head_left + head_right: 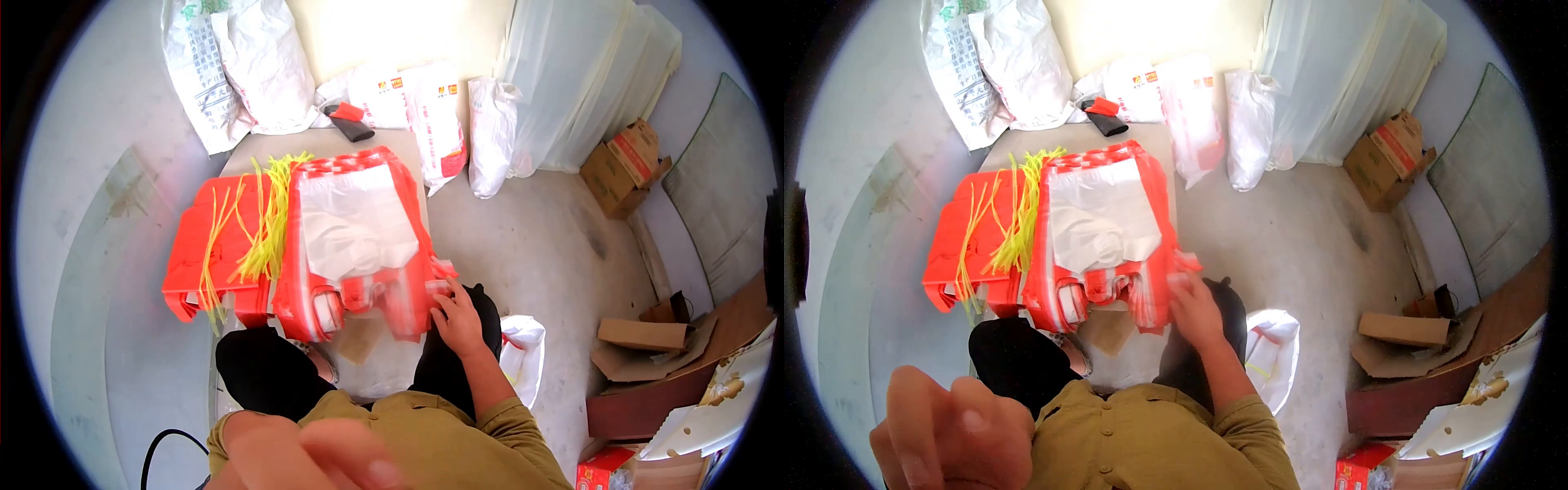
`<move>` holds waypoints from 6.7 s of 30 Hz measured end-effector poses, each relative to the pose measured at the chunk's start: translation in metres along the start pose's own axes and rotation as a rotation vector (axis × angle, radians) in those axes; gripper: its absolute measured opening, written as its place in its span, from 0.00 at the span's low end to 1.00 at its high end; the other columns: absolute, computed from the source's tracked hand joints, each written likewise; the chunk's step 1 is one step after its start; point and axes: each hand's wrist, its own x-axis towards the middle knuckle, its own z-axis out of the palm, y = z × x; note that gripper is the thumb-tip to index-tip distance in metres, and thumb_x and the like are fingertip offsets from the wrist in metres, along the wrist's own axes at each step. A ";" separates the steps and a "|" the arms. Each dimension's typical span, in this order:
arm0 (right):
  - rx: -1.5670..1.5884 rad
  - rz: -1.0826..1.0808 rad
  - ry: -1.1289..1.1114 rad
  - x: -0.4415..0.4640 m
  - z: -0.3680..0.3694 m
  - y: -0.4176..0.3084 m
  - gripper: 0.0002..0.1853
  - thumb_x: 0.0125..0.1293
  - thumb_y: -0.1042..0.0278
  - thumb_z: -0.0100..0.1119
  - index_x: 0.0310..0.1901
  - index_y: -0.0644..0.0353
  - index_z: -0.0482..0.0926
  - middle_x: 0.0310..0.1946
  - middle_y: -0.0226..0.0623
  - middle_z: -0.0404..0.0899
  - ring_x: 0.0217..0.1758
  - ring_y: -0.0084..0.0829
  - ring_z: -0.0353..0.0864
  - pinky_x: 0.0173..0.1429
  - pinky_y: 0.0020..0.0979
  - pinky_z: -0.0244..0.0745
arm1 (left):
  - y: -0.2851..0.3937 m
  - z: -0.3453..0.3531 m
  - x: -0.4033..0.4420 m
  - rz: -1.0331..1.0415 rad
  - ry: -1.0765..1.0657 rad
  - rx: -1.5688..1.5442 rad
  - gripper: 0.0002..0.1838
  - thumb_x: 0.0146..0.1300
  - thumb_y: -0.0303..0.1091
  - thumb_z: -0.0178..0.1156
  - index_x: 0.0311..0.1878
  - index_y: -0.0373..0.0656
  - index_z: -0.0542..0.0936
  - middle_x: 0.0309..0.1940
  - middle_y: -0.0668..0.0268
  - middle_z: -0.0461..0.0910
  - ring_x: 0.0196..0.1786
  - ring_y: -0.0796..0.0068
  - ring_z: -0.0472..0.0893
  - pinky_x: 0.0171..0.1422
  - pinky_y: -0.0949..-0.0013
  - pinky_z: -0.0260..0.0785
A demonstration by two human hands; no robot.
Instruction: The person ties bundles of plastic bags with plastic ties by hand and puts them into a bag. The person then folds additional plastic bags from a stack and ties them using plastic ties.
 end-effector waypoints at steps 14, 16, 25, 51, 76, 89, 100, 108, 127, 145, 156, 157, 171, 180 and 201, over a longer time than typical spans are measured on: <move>0.016 0.008 0.003 -0.004 0.003 0.004 0.16 0.67 0.69 0.67 0.55 0.57 0.86 0.71 0.49 0.74 0.64 0.50 0.80 0.67 0.43 0.78 | 0.022 -0.001 -0.026 0.216 0.167 0.312 0.06 0.68 0.39 0.75 0.45 0.62 0.87 0.53 0.83 0.80 0.70 0.72 0.69 0.79 0.48 0.59; -0.023 -0.011 0.022 -0.008 0.011 0.013 0.16 0.67 0.67 0.68 0.55 0.58 0.87 0.72 0.49 0.73 0.64 0.49 0.81 0.67 0.42 0.78 | 0.011 -0.026 -0.020 0.295 0.097 0.274 0.07 0.71 0.39 0.73 0.49 0.61 0.86 0.53 0.81 0.81 0.72 0.68 0.70 0.80 0.47 0.60; 0.024 0.027 -0.033 -0.003 0.014 0.015 0.18 0.64 0.67 0.72 0.55 0.61 0.86 0.76 0.52 0.69 0.68 0.53 0.78 0.70 0.45 0.78 | -0.059 -0.085 0.015 0.451 0.321 0.462 0.16 0.79 0.49 0.54 0.47 0.43 0.71 0.50 0.52 0.79 0.58 0.53 0.76 0.69 0.49 0.65; -0.107 -0.041 -0.079 0.011 0.019 0.007 0.18 0.58 0.76 0.74 0.51 0.64 0.84 0.68 0.51 0.78 0.58 0.49 0.84 0.61 0.42 0.82 | -0.281 -0.297 -0.118 -0.674 -0.329 1.220 0.27 0.62 0.33 0.71 0.65 0.39 0.81 0.57 0.55 0.83 0.62 0.52 0.79 0.68 0.54 0.74; 0.294 0.027 -0.432 0.155 0.111 -0.008 0.47 0.59 0.75 0.77 0.79 0.62 0.63 0.64 0.45 0.76 0.70 0.44 0.75 0.74 0.40 0.72 | -0.289 -0.307 -0.117 -0.718 -0.365 1.242 0.34 0.53 0.37 0.77 0.65 0.43 0.81 0.54 0.60 0.85 0.57 0.55 0.82 0.64 0.52 0.72; 0.326 -0.275 -0.370 0.156 0.108 -0.009 0.42 0.53 0.76 0.79 0.71 0.59 0.72 0.57 0.38 0.84 0.64 0.46 0.79 0.79 0.54 0.63 | -0.278 -0.305 -0.108 -0.782 -0.356 1.051 0.29 0.52 0.32 0.78 0.60 0.45 0.83 0.36 0.64 0.87 0.43 0.56 0.85 0.51 0.54 0.75; 0.230 -0.207 -0.451 0.145 0.090 -0.020 0.45 0.53 0.74 0.78 0.74 0.63 0.68 0.66 0.45 0.79 0.68 0.51 0.76 0.79 0.50 0.66 | -0.242 -0.306 -0.117 -0.724 -0.394 0.942 0.11 0.51 0.24 0.73 0.38 0.45 0.83 0.33 0.63 0.84 0.40 0.54 0.83 0.45 0.55 0.74; 0.056 -0.260 -0.481 0.151 0.085 -0.019 0.44 0.57 0.71 0.75 0.75 0.66 0.68 0.72 0.50 0.73 0.74 0.55 0.69 0.78 0.48 0.67 | -0.199 -0.306 -0.120 -1.124 -0.259 0.657 0.13 0.51 0.23 0.69 0.42 0.44 0.84 0.37 0.58 0.84 0.41 0.49 0.83 0.44 0.53 0.75; 0.124 -0.037 -0.825 0.160 0.026 -0.004 0.35 0.49 0.64 0.78 0.64 0.56 0.84 0.38 0.32 0.86 0.50 0.39 0.78 0.58 0.39 0.73 | -0.205 -0.308 -0.139 -0.798 -0.473 0.907 0.14 0.49 0.21 0.68 0.40 0.42 0.79 0.33 0.61 0.83 0.41 0.50 0.83 0.45 0.52 0.75; 0.181 -0.373 -0.315 0.148 0.083 -0.027 0.12 0.53 0.79 0.73 0.40 0.58 0.82 0.44 0.36 0.86 0.48 0.44 0.83 0.52 0.41 0.82 | -0.189 -0.316 -0.130 -0.845 -0.351 0.775 0.18 0.49 0.20 0.72 0.44 0.44 0.84 0.37 0.63 0.86 0.44 0.56 0.83 0.48 0.57 0.76; 0.188 -0.491 -0.477 0.151 0.081 -0.025 0.10 0.54 0.78 0.72 0.38 0.56 0.84 0.40 0.32 0.86 0.44 0.39 0.85 0.48 0.37 0.83 | -0.216 -0.300 -0.131 -0.799 0.058 0.677 0.10 0.64 0.22 0.70 0.47 0.42 0.84 0.36 0.61 0.85 0.44 0.56 0.84 0.48 0.61 0.76; 0.178 -0.495 -0.476 0.151 0.081 -0.027 0.11 0.53 0.78 0.72 0.38 0.56 0.85 0.40 0.32 0.86 0.43 0.39 0.85 0.48 0.38 0.83 | -0.221 -0.296 -0.127 -0.827 0.018 0.739 0.08 0.66 0.24 0.69 0.47 0.42 0.84 0.37 0.59 0.85 0.44 0.55 0.84 0.48 0.60 0.76; 0.104 -0.536 -0.346 0.147 0.081 -0.032 0.16 0.44 0.81 0.67 0.38 0.55 0.87 0.39 0.31 0.81 0.41 0.36 0.80 0.45 0.36 0.80 | -0.302 -0.277 -0.119 -0.758 -0.297 1.217 0.17 0.63 0.30 0.68 0.55 0.46 0.83 0.36 0.59 0.85 0.40 0.49 0.84 0.45 0.50 0.77; 0.160 -0.545 -0.281 0.150 0.086 -0.031 0.14 0.45 0.78 0.68 0.38 0.56 0.86 0.41 0.33 0.83 0.44 0.40 0.82 0.49 0.39 0.79 | -0.305 -0.280 -0.117 -0.676 -0.341 1.186 0.08 0.60 0.30 0.69 0.41 0.44 0.81 0.38 0.61 0.83 0.42 0.52 0.84 0.44 0.51 0.77; 0.227 -0.296 -0.377 0.153 0.086 -0.027 0.12 0.56 0.77 0.67 0.44 0.61 0.85 0.38 0.40 0.85 0.41 0.44 0.84 0.47 0.40 0.82 | -0.277 -0.272 -0.114 -0.671 -0.457 1.118 0.12 0.48 0.23 0.67 0.39 0.41 0.84 0.44 0.64 0.86 0.56 0.56 0.83 0.64 0.54 0.73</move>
